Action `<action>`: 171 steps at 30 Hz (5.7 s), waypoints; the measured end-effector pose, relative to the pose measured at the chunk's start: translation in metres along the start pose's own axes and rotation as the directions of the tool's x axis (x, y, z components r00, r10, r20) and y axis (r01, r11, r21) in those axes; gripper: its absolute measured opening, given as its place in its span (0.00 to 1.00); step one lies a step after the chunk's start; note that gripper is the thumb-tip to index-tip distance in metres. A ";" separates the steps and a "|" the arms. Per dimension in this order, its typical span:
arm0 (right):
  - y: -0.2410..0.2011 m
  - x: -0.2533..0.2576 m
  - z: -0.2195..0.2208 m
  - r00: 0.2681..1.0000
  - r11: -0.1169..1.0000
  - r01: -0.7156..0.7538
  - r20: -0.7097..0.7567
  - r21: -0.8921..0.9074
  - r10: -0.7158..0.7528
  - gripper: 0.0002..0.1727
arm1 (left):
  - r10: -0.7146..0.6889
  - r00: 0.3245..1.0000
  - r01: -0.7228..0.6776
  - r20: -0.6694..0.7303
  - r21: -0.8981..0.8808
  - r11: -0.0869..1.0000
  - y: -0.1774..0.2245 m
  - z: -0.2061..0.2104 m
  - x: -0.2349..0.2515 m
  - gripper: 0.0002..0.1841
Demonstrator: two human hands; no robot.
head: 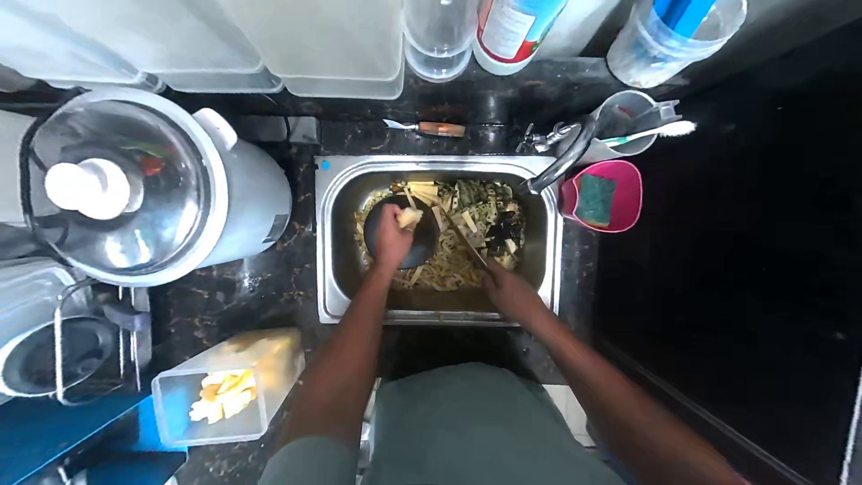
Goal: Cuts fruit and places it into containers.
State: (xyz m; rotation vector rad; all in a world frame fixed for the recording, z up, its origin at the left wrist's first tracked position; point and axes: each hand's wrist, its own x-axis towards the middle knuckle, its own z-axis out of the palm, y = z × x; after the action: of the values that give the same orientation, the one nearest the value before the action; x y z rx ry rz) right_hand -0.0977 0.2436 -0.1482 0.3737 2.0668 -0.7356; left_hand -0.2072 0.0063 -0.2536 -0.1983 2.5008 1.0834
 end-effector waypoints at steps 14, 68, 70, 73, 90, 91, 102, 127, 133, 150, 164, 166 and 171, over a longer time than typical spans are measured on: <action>-0.076 0.032 0.001 0.999 0.934 0.036 0.046 -0.356 -0.021 0.27 | -0.101 0.981 0.073 -0.164 -0.169 0.983 -0.049 -0.017 -0.025 0.15; -0.065 0.028 0.050 0.994 0.886 0.088 0.098 -0.456 -0.048 0.25 | -0.363 0.931 0.288 -0.032 -0.544 0.788 -0.052 -0.001 -0.034 0.17; -0.067 0.029 0.050 0.995 0.872 0.087 0.093 -0.481 -0.047 0.25 | -0.360 0.932 0.282 -0.037 -0.548 0.787 -0.052 0.000 -0.033 0.17; -0.075 0.031 0.052 0.996 0.854 0.046 0.086 -0.518 -0.001 0.25 | -0.351 0.935 0.273 -0.042 -0.547 0.792 -0.052 0.001 -0.033 0.17; -0.053 0.074 0.061 0.990 0.867 0.091 0.137 -0.490 -0.026 0.28 | -0.393 0.919 0.329 0.030 -0.607 0.723 -0.052 -0.010 -0.038 0.20; -0.046 0.069 0.054 0.988 0.879 0.101 0.148 -0.465 -0.036 0.28 | -0.386 0.922 0.326 0.026 -0.587 0.741 -0.053 -0.012 -0.040 0.21; -0.021 -0.010 0.007 0.994 0.933 -0.047 0.071 -0.356 0.077 0.26 | 0.075 0.955 -0.097 0.287 0.065 0.993 -0.066 -0.041 -0.003 0.22; -0.096 0.051 0.060 0.992 0.868 0.095 0.120 -0.488 -0.041 0.22 | 0.050 0.857 -0.395 0.513 0.591 0.703 -0.033 -0.074 0.049 0.19; -0.089 0.082 0.077 0.991 0.872 0.125 0.102 -0.473 -0.086 0.25 | 0.019 0.865 -0.366 0.501 0.606 0.706 -0.030 -0.073 0.046 0.19; -0.085 0.027 0.043 0.991 0.874 0.060 0.132 -0.482 0.004 0.28 | -0.238 0.971 0.238 -0.032 -0.010 0.971 -0.057 -0.027 -0.037 0.16; -0.049 0.006 0.042 0.987 0.863 0.003 0.140 -0.506 0.079 0.30 | -0.142 0.989 0.136 0.036 0.140 0.981 -0.059 -0.025 -0.029 0.36; -0.028 -0.019 0.032 0.991 0.897 -0.034 0.101 -0.440 0.087 0.28 | -0.077 0.990 0.047 0.117 0.244 0.969 -0.050 -0.023 -0.024 0.45; 0.019 -0.063 0.032 0.993 0.930 -0.110 -0.007 -0.351 0.115 0.26 | -0.034 0.972 -0.060 0.231 0.388 0.920 -0.043 -0.004 -0.015 0.27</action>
State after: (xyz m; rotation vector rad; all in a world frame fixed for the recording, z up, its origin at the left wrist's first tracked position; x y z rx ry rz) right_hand -0.0316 0.2394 -0.1172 0.2801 2.0932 -0.2886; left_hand -0.1824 -0.0272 -0.2736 0.0611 2.4403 0.5479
